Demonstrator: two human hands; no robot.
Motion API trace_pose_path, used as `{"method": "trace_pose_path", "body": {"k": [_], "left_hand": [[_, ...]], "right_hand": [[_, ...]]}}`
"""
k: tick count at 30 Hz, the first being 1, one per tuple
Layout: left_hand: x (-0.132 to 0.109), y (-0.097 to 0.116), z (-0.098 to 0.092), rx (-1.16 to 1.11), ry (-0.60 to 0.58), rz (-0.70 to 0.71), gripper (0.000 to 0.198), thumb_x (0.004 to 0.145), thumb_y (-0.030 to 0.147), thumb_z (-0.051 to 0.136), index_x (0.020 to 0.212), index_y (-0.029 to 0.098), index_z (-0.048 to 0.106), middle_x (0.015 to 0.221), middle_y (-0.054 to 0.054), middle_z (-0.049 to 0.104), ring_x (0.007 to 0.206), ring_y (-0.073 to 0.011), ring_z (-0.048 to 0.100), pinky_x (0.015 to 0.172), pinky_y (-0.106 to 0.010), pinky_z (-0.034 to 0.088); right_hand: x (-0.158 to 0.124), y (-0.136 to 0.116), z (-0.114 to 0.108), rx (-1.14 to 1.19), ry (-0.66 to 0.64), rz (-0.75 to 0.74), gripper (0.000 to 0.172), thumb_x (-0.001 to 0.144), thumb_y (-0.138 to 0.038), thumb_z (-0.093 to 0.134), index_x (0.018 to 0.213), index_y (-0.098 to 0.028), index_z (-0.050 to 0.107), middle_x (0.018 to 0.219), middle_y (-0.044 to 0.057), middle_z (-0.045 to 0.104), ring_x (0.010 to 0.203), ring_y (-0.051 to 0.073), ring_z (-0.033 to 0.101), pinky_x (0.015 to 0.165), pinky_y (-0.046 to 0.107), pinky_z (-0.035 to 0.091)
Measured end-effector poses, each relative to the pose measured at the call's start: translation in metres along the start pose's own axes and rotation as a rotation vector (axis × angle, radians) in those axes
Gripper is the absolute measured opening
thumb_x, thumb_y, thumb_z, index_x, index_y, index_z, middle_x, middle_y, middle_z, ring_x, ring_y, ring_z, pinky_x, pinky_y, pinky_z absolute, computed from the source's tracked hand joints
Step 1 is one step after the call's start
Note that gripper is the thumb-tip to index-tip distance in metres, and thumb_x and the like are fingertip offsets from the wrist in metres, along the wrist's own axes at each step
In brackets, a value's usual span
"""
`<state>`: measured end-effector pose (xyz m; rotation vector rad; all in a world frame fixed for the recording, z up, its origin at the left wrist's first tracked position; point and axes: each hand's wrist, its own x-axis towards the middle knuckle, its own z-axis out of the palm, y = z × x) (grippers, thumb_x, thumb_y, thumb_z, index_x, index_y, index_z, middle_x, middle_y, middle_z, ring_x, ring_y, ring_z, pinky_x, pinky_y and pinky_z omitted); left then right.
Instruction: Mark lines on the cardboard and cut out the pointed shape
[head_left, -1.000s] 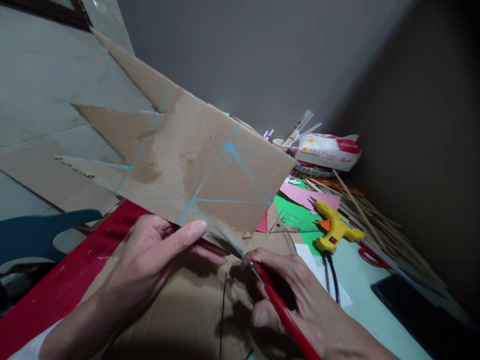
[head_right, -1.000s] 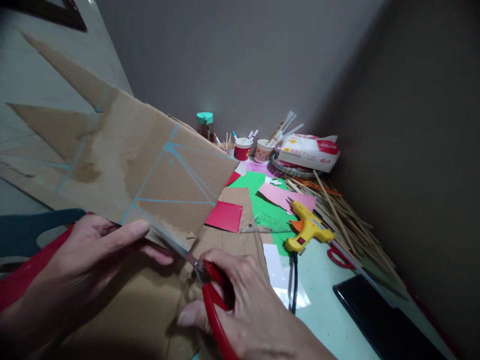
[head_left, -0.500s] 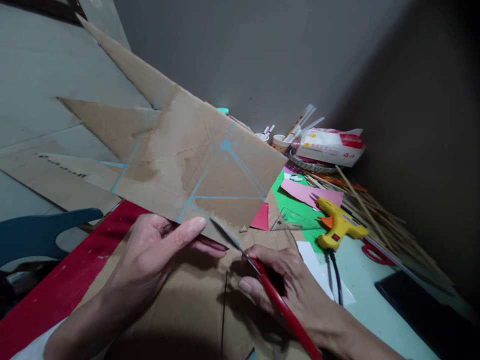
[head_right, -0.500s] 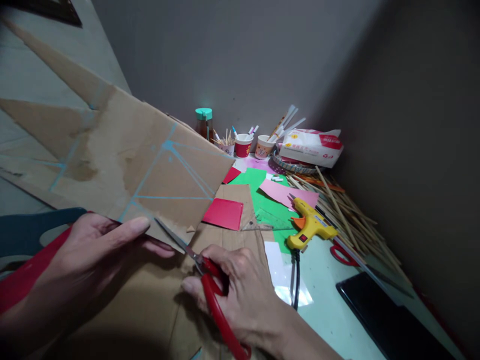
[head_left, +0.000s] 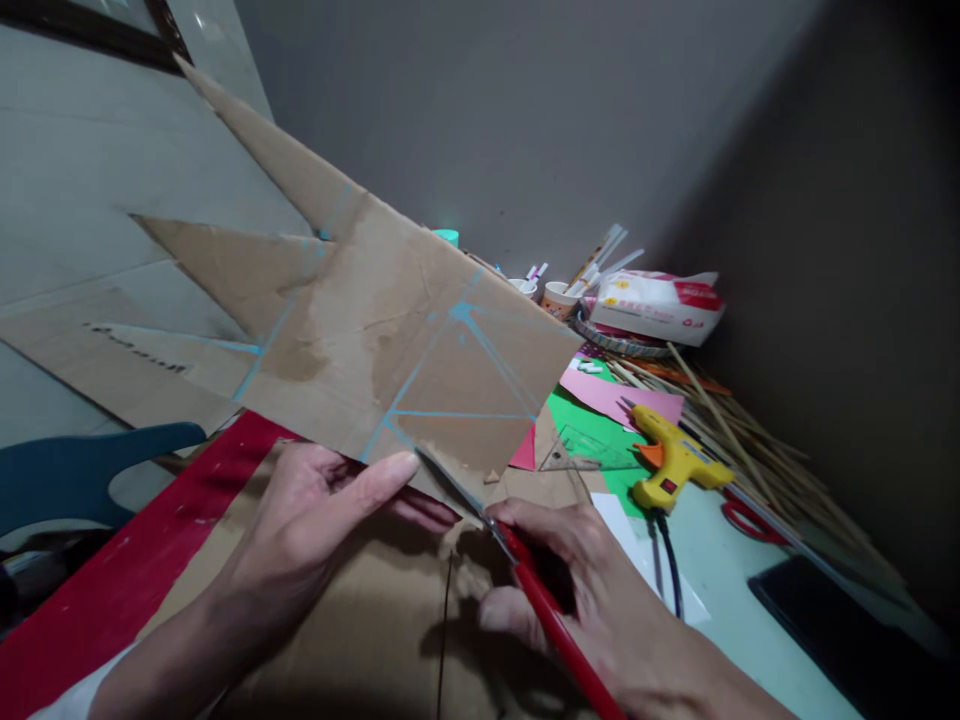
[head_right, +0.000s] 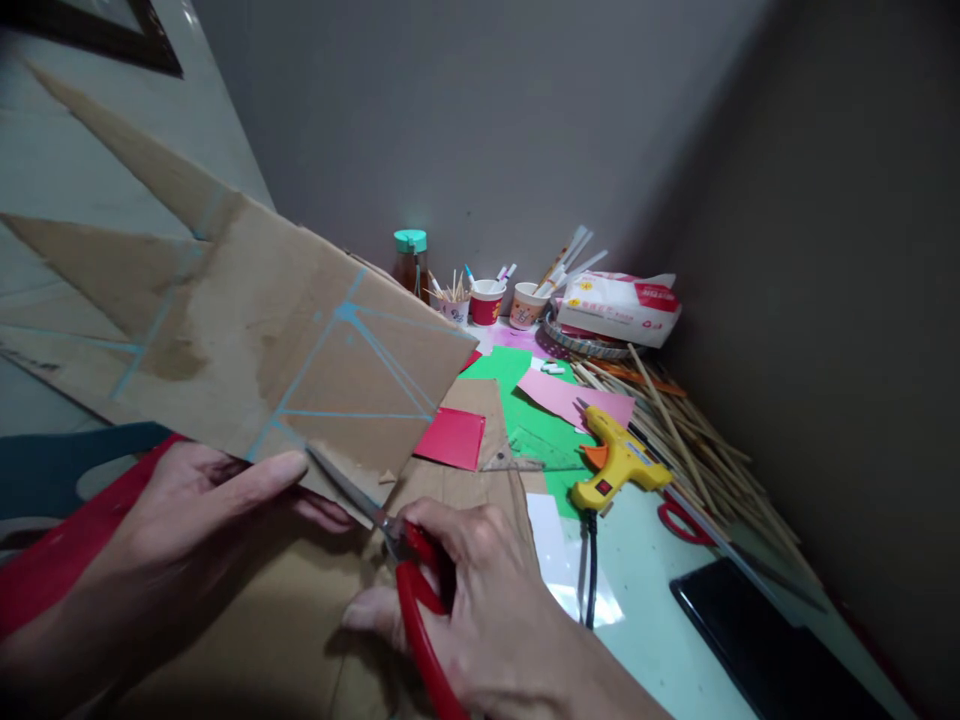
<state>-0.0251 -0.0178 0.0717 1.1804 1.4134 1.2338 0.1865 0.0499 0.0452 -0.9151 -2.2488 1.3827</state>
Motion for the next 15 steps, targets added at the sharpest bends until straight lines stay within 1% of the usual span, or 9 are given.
{"method": "trace_pose_path", "body": {"k": [4,7,11,13,15], "left_hand": [[0.001,0.001,0.001,-0.016,-0.016,0.019,0.037,0.094,0.048,0.066,0.074,0.022,0.085,0.073,-0.007,0.081,0.069,-0.0199,0.078,0.065,-0.018,0.058],[0.002,0.001,0.000,-0.002,-0.027,0.032,0.039,0.094,0.049,0.065,0.074,0.022,0.084,0.070,-0.007,0.080,0.066,-0.0193,0.077,0.063,-0.019,0.058],[0.001,-0.002,-0.001,0.005,-0.041,0.001,0.039,0.095,0.048,0.065,0.074,0.021,0.084,0.073,-0.008,0.081,0.069,-0.0210,0.079,0.065,-0.021,0.059],[0.001,-0.004,-0.002,-0.014,-0.029,-0.024,0.037,0.095,0.048,0.066,0.077,0.021,0.085,0.077,-0.008,0.082,0.071,-0.0229,0.079,0.067,-0.023,0.060],[0.001,-0.006,-0.003,-0.052,-0.025,-0.045,0.034,0.094,0.047,0.067,0.081,0.021,0.085,0.080,-0.008,0.082,0.073,-0.0244,0.080,0.070,-0.026,0.062]], "right_hand": [[0.000,-0.007,-0.002,0.027,-0.030,0.048,0.053,0.074,-0.072,0.071,0.070,-0.022,0.055,0.058,-0.007,0.038,0.059,0.012,0.035,0.056,0.028,0.025],[0.001,-0.004,-0.001,0.019,-0.030,0.041,0.049,0.076,-0.070,0.070,0.074,-0.022,0.057,0.060,-0.007,0.040,0.060,0.013,0.037,0.057,0.028,0.028],[0.003,0.005,0.005,-0.050,0.004,-0.017,0.042,0.084,-0.060,0.063,0.071,-0.023,0.050,0.061,-0.006,0.040,0.060,0.013,0.038,0.061,0.028,0.030],[0.005,0.010,0.009,-0.067,0.019,-0.057,0.039,0.087,-0.055,0.059,0.070,-0.023,0.047,0.059,-0.006,0.040,0.057,0.012,0.036,0.060,0.029,0.029],[0.006,0.014,0.011,-0.074,0.034,-0.081,0.038,0.088,-0.054,0.058,0.070,-0.023,0.045,0.058,-0.006,0.037,0.054,0.011,0.033,0.058,0.029,0.026]]}}
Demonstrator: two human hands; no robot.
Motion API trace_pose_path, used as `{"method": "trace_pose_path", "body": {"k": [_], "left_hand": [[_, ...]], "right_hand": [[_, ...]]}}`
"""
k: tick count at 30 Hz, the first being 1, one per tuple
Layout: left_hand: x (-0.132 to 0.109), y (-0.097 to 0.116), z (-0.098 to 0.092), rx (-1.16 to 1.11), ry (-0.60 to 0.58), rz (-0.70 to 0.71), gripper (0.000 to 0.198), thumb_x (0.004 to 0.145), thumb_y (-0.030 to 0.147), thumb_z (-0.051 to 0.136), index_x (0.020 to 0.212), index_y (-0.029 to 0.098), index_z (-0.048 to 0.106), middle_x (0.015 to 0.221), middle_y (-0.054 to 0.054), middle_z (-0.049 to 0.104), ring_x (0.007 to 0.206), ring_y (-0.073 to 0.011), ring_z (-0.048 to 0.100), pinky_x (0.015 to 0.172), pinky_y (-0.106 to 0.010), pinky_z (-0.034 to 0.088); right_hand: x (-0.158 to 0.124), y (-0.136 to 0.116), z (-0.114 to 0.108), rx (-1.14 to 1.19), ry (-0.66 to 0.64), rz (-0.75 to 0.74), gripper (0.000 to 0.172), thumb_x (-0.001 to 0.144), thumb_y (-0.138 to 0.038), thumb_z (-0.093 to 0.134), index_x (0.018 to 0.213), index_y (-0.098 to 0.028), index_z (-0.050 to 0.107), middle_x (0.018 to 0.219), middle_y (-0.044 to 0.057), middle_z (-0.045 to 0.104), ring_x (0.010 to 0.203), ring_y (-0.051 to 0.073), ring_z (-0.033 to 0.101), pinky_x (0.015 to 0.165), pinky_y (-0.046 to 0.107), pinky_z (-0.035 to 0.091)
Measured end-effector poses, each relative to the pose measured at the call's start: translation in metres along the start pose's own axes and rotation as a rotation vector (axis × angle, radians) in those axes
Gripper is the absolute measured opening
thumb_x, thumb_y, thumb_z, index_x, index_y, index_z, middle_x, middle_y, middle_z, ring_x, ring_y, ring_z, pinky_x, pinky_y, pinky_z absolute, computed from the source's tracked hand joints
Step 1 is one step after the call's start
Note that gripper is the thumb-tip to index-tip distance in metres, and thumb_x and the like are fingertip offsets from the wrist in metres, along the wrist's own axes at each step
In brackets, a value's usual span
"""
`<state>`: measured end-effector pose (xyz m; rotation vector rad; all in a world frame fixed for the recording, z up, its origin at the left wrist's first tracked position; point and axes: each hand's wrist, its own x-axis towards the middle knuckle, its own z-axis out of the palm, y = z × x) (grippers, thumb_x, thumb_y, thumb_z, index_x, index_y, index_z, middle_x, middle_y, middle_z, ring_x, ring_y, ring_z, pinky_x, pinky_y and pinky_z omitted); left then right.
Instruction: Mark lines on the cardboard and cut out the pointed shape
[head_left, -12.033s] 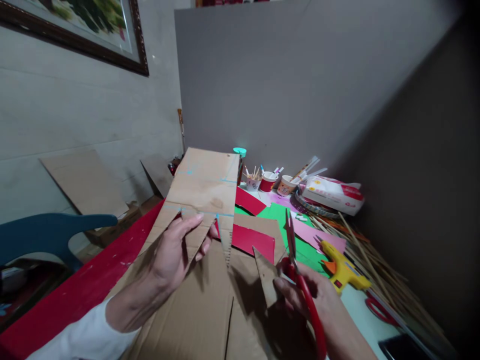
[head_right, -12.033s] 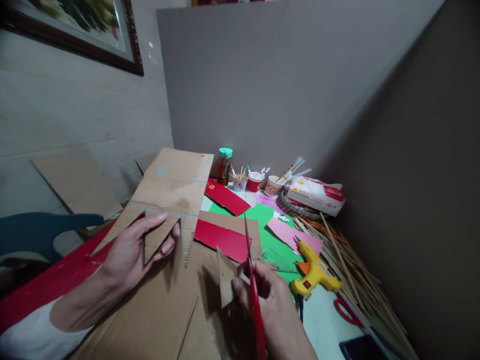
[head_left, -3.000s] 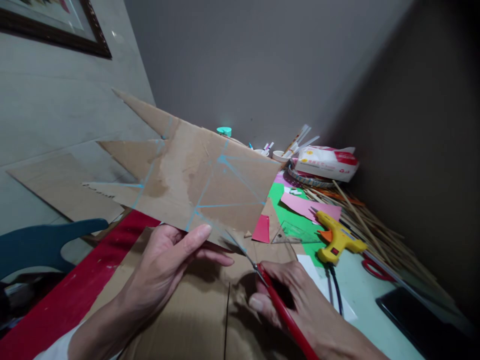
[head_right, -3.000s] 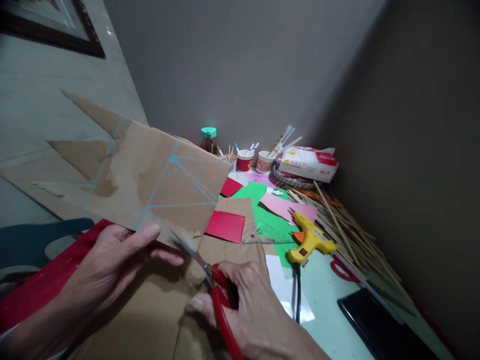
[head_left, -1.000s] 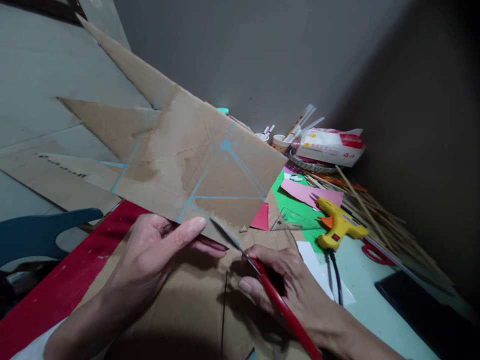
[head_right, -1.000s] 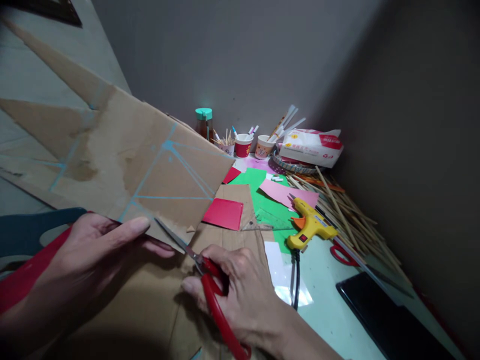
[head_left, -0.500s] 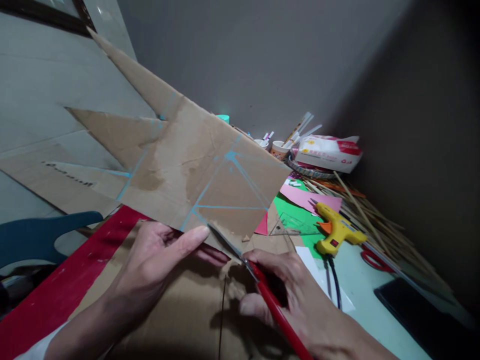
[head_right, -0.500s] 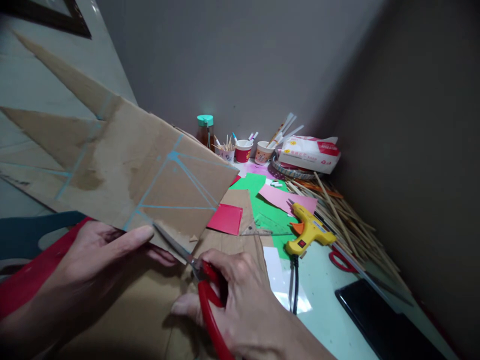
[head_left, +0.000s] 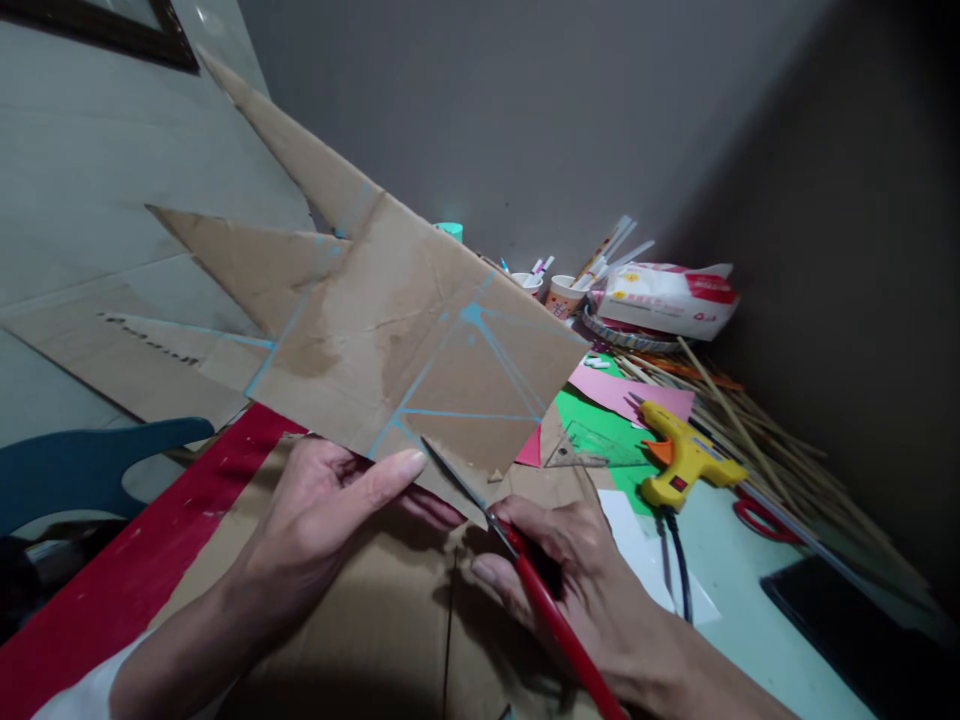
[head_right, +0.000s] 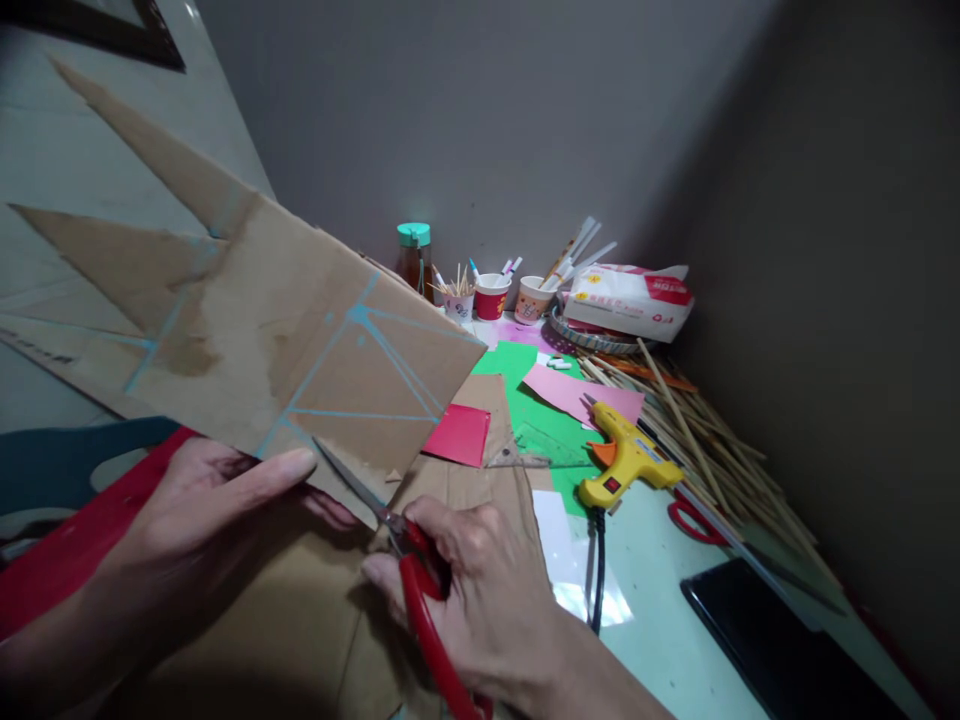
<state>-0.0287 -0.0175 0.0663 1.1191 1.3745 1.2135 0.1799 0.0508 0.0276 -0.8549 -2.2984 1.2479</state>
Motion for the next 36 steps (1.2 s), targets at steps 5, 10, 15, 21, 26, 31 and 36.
{"method": "trace_pose_path", "body": {"k": [5,10,15,21,26,31,36], "left_hand": [[0.001,0.001,-0.001,-0.073,-0.037,-0.018,0.031,0.093,0.046,0.069,0.085,0.021,0.086,0.080,-0.007,0.082,0.074,-0.0216,0.079,0.074,-0.023,0.061],[-0.001,0.009,-0.003,-0.104,0.023,-0.037,0.041,0.093,0.049,0.062,0.077,0.019,0.086,0.075,-0.011,0.081,0.074,-0.0258,0.080,0.073,-0.026,0.061],[-0.002,0.011,-0.007,0.033,0.063,-0.034,0.046,0.091,0.053,0.064,0.075,0.017,0.085,0.072,-0.014,0.080,0.067,-0.0226,0.078,0.064,-0.021,0.057],[-0.002,0.015,-0.006,0.075,0.053,-0.019,0.051,0.091,0.056,0.063,0.067,0.016,0.084,0.060,-0.012,0.076,0.052,-0.0156,0.069,0.052,-0.017,0.050],[-0.003,0.019,-0.005,0.060,0.007,-0.007,0.047,0.090,0.051,0.064,0.067,0.015,0.084,0.059,-0.009,0.075,0.050,-0.0132,0.067,0.050,-0.014,0.048],[-0.003,0.021,-0.005,0.104,-0.007,0.024,0.047,0.091,0.051,0.063,0.067,0.017,0.084,0.059,-0.008,0.076,0.053,-0.0121,0.068,0.052,-0.012,0.048],[-0.006,0.015,-0.002,0.157,-0.009,0.056,0.049,0.095,0.052,0.059,0.066,0.022,0.084,0.052,-0.004,0.072,0.041,-0.0066,0.056,0.037,-0.011,0.032]], "right_hand": [[0.003,0.000,-0.001,0.026,-0.005,-0.002,0.040,0.089,-0.056,0.057,0.070,-0.023,0.048,0.057,-0.006,0.036,0.052,0.011,0.032,0.053,0.028,0.025],[0.004,-0.001,-0.007,0.078,0.002,0.009,0.045,0.086,-0.061,0.061,0.067,-0.022,0.047,0.058,-0.006,0.037,0.055,0.011,0.033,0.054,0.027,0.026],[0.001,-0.001,-0.012,0.156,-0.048,0.035,0.051,0.080,-0.068,0.070,0.068,-0.021,0.052,0.061,-0.006,0.038,0.060,0.012,0.035,0.055,0.027,0.025],[-0.003,-0.007,-0.017,0.190,-0.087,0.107,0.058,0.072,-0.076,0.075,0.072,-0.021,0.057,0.060,-0.006,0.039,0.059,0.012,0.034,0.055,0.028,0.024],[-0.007,-0.014,-0.020,0.265,-0.147,0.139,0.055,0.071,-0.069,0.081,0.072,-0.021,0.054,0.059,-0.007,0.040,0.057,0.011,0.034,0.053,0.027,0.023],[-0.009,-0.018,-0.019,0.315,-0.191,0.143,0.053,0.073,-0.067,0.081,0.071,-0.022,0.052,0.060,-0.007,0.041,0.056,0.011,0.035,0.050,0.026,0.024],[-0.011,-0.020,-0.018,0.303,-0.175,0.185,0.053,0.071,-0.064,0.082,0.069,-0.021,0.051,0.059,-0.007,0.044,0.055,0.010,0.036,0.049,0.025,0.025]]}}
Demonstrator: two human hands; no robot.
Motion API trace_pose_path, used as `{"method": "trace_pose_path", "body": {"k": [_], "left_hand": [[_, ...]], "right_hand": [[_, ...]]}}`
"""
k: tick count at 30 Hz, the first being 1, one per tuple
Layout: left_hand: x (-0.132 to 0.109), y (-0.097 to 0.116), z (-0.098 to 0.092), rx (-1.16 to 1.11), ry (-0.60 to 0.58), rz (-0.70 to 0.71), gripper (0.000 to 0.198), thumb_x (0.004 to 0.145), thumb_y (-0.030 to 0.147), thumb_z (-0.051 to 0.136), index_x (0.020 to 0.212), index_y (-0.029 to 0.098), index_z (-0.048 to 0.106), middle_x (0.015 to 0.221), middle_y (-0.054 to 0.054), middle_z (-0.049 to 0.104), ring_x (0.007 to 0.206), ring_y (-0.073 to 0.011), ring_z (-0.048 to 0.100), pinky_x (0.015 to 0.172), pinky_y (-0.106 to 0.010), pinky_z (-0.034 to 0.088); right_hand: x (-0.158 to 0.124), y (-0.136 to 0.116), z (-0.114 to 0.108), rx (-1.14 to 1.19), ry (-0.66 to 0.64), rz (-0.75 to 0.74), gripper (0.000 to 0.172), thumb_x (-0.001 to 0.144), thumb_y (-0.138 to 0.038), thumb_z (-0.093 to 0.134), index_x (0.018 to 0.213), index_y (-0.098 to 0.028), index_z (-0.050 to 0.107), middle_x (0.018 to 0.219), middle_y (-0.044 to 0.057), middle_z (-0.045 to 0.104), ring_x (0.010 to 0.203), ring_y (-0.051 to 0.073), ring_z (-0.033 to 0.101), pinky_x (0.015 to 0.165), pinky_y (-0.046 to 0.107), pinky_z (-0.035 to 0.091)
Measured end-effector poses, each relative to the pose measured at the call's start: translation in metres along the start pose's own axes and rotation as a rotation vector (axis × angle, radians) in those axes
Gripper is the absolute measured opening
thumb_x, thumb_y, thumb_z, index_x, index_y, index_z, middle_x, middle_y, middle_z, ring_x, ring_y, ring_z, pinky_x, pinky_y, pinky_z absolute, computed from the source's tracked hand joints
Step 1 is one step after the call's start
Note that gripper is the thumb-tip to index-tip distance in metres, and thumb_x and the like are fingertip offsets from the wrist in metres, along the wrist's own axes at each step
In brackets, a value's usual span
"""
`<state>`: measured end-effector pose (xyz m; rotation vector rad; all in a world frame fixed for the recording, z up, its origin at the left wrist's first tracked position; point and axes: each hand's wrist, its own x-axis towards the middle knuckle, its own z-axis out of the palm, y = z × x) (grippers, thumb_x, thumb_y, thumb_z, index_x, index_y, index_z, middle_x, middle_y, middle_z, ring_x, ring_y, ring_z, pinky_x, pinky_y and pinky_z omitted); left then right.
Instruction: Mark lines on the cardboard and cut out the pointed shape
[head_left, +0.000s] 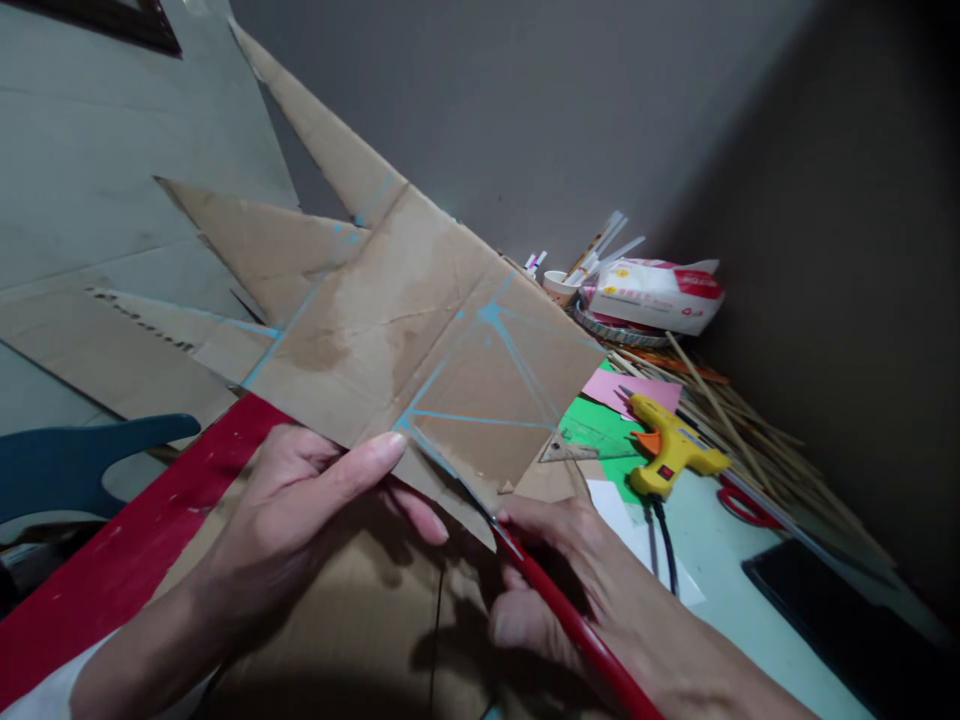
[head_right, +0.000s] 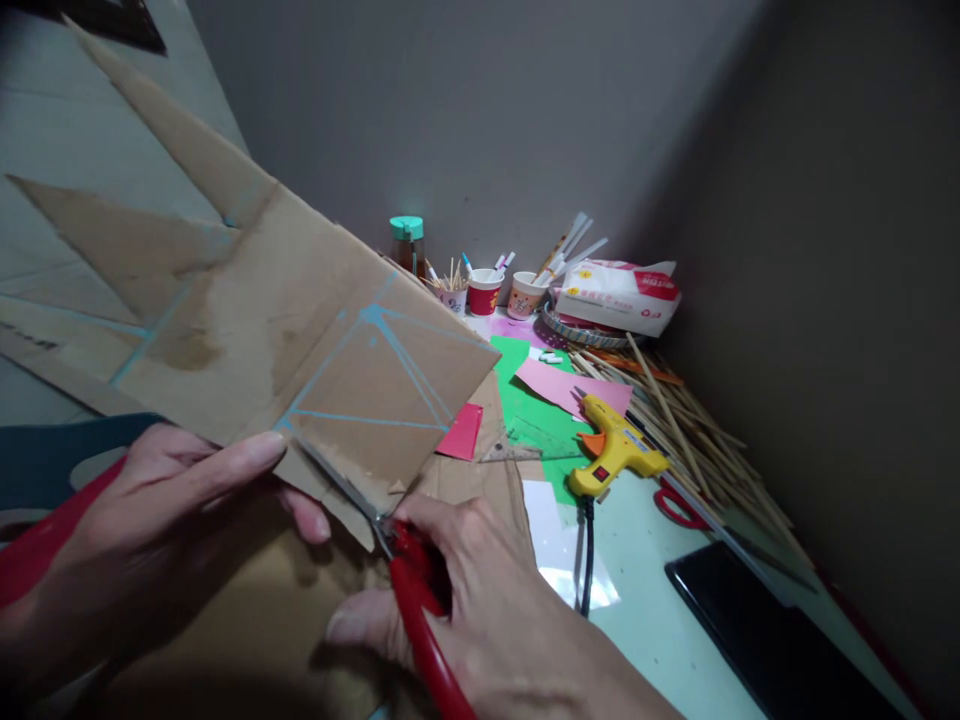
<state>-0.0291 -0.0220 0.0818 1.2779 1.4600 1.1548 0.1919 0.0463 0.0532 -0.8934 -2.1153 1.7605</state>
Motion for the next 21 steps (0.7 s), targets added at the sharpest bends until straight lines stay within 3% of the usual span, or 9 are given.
{"method": "trace_pose_path", "body": {"k": [4,11,21], "left_hand": [[0.000,-0.005,0.002,-0.019,-0.005,0.001,0.050,0.096,0.051,0.058,0.063,0.023,0.083,0.059,-0.007,0.076,0.050,-0.0119,0.067,0.043,-0.012,0.042],[0.001,-0.007,-0.002,-0.035,-0.030,-0.011,0.052,0.097,0.052,0.055,0.067,0.021,0.084,0.061,-0.009,0.077,0.054,-0.0154,0.070,0.051,-0.016,0.050],[0.003,-0.006,0.003,-0.041,-0.016,0.015,0.054,0.096,0.053,0.055,0.062,0.021,0.083,0.043,-0.004,0.065,0.044,-0.0113,0.061,0.040,-0.015,0.039]], "right_hand": [[0.001,0.003,0.003,0.000,-0.005,-0.026,0.045,0.075,-0.056,0.083,0.074,-0.022,0.055,0.061,-0.008,0.044,0.056,0.009,0.037,0.049,0.023,0.027],[0.009,0.015,0.010,-0.126,0.114,-0.179,0.053,0.080,-0.066,0.073,0.066,-0.021,0.048,0.054,-0.008,0.037,0.051,0.009,0.031,0.049,0.024,0.023],[0.015,0.026,0.021,-0.239,0.228,-0.260,0.041,0.087,-0.052,0.061,0.065,-0.022,0.043,0.051,-0.008,0.036,0.045,0.007,0.031,0.048,0.023,0.023]]}}
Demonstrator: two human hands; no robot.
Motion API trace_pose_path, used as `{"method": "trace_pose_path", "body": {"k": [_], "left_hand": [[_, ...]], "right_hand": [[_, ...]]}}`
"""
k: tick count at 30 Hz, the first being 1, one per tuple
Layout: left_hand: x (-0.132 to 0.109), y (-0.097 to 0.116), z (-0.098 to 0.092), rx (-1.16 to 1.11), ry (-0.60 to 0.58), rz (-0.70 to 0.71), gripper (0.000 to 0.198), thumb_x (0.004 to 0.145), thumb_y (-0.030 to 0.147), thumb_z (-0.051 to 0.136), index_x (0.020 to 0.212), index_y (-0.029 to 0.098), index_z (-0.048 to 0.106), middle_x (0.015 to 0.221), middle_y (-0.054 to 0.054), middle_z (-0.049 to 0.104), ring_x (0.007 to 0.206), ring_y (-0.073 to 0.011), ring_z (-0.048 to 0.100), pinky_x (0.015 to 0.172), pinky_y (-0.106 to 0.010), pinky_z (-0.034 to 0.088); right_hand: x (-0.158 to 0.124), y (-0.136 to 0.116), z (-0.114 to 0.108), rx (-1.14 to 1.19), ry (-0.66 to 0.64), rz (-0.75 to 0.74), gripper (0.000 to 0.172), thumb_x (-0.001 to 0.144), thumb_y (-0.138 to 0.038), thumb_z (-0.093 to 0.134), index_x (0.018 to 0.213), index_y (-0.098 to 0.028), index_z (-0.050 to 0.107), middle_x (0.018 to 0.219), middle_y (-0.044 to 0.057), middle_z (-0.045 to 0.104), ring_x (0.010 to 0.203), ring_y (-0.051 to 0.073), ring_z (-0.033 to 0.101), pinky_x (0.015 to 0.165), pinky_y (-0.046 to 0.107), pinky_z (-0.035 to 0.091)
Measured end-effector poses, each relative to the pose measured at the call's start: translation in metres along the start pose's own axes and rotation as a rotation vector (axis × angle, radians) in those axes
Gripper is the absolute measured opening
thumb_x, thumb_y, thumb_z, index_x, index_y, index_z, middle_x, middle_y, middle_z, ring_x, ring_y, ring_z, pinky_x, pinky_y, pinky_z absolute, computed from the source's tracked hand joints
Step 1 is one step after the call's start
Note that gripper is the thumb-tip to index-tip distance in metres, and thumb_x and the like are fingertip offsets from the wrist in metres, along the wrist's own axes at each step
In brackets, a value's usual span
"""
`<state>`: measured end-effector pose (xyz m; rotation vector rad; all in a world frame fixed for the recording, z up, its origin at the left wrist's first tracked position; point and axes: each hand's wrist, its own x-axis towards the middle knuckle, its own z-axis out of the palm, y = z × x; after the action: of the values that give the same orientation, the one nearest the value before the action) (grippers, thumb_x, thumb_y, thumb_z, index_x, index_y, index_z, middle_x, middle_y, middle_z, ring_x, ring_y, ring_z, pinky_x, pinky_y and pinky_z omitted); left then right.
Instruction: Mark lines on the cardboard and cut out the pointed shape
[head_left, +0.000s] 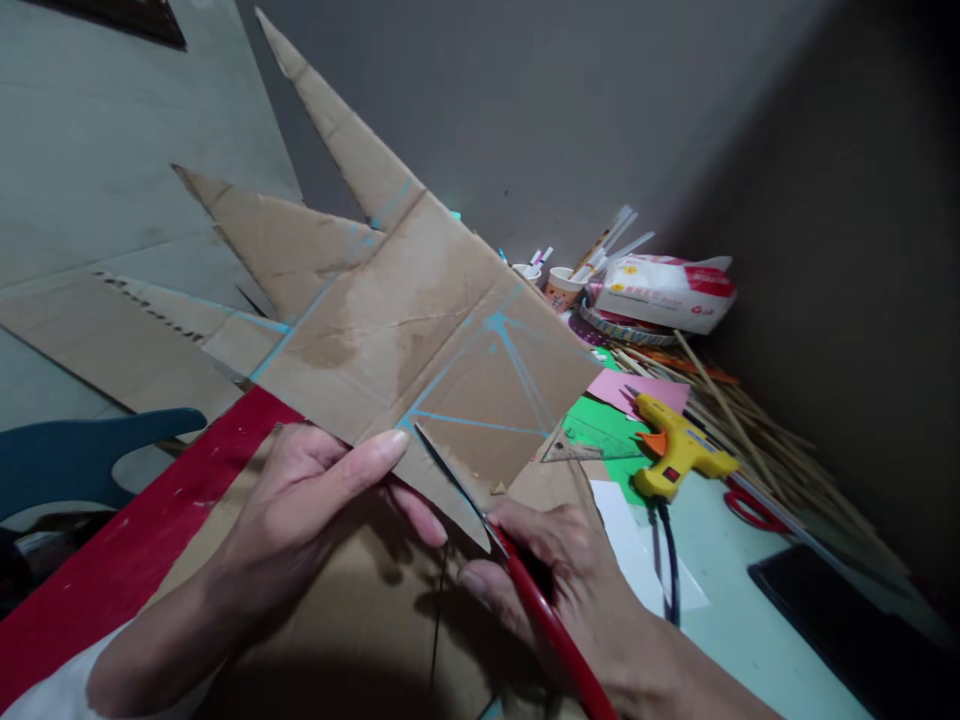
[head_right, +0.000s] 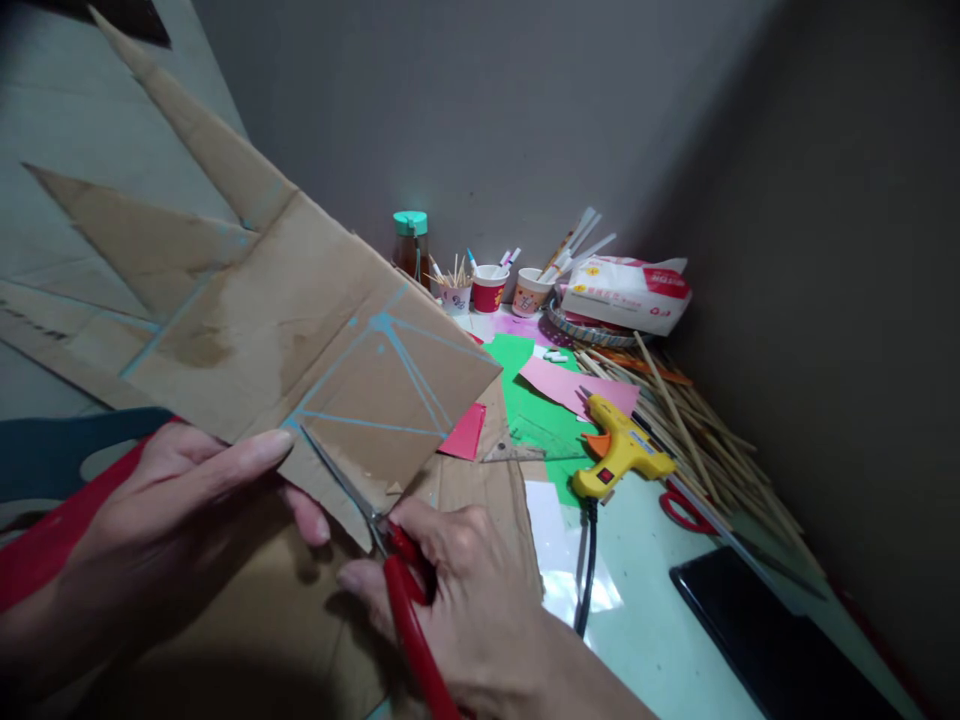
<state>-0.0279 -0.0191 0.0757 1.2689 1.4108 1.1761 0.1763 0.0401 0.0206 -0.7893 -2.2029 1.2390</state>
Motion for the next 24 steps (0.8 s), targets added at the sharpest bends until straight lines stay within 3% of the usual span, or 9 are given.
{"method": "trace_pose_path", "body": {"k": [3,6,9,13,19,24], "left_hand": [[0.001,0.000,0.001,-0.046,-0.033,-0.016,0.052,0.097,0.050,0.055,0.065,0.019,0.083,0.054,-0.008,0.073,0.048,-0.0141,0.064,0.044,-0.018,0.042],[0.000,0.000,0.001,-0.107,-0.044,-0.024,0.052,0.099,0.046,0.051,0.069,0.018,0.083,0.071,-0.011,0.079,0.066,-0.0211,0.073,0.066,-0.025,0.055],[-0.002,-0.002,0.002,-0.181,-0.018,-0.011,0.055,0.101,0.046,0.047,0.070,0.020,0.083,0.079,-0.012,0.081,0.075,-0.0252,0.073,0.078,-0.031,0.056],[-0.004,-0.003,0.001,-0.127,0.015,0.029,0.056,0.102,0.045,0.046,0.066,0.023,0.083,0.077,-0.010,0.080,0.074,-0.0248,0.073,0.075,-0.030,0.055],[-0.003,0.000,0.004,-0.098,-0.046,0.013,0.056,0.101,0.048,0.047,0.066,0.021,0.082,0.069,-0.009,0.078,0.068,-0.0222,0.073,0.068,-0.027,0.053],[-0.002,-0.004,0.001,-0.065,-0.085,0.018,0.058,0.103,0.048,0.046,0.069,0.020,0.083,0.076,-0.009,0.080,0.072,-0.0210,0.073,0.070,-0.026,0.050]], "right_hand": [[0.001,-0.002,-0.002,-0.012,0.001,0.013,0.046,0.088,-0.056,0.060,0.063,-0.022,0.042,0.051,-0.008,0.033,0.046,0.007,0.028,0.048,0.024,0.022],[0.002,-0.004,-0.006,-0.003,-0.032,0.028,0.048,0.088,-0.059,0.063,0.064,-0.022,0.044,0.054,-0.008,0.034,0.049,0.008,0.030,0.049,0.024,0.023],[0.002,-0.002,-0.009,0.017,-0.066,0.033,0.051,0.088,-0.064,0.064,0.066,-0.021,0.046,0.057,-0.007,0.033,0.051,0.008,0.031,0.050,0.025,0.023],[0.000,0.000,-0.014,0.023,-0.089,0.026,0.050,0.085,-0.065,0.067,0.069,-0.020,0.051,0.058,-0.008,0.034,0.052,0.008,0.031,0.051,0.025,0.023],[0.002,-0.007,-0.022,0.131,-0.171,0.010,0.042,0.083,-0.057,0.076,0.073,-0.020,0.058,0.057,-0.009,0.035,0.052,0.008,0.031,0.047,0.023,0.024],[0.003,-0.005,-0.018,0.078,-0.121,-0.011,0.047,0.082,-0.059,0.075,0.069,-0.019,0.054,0.055,-0.009,0.033,0.049,0.007,0.028,0.047,0.023,0.021]]}}
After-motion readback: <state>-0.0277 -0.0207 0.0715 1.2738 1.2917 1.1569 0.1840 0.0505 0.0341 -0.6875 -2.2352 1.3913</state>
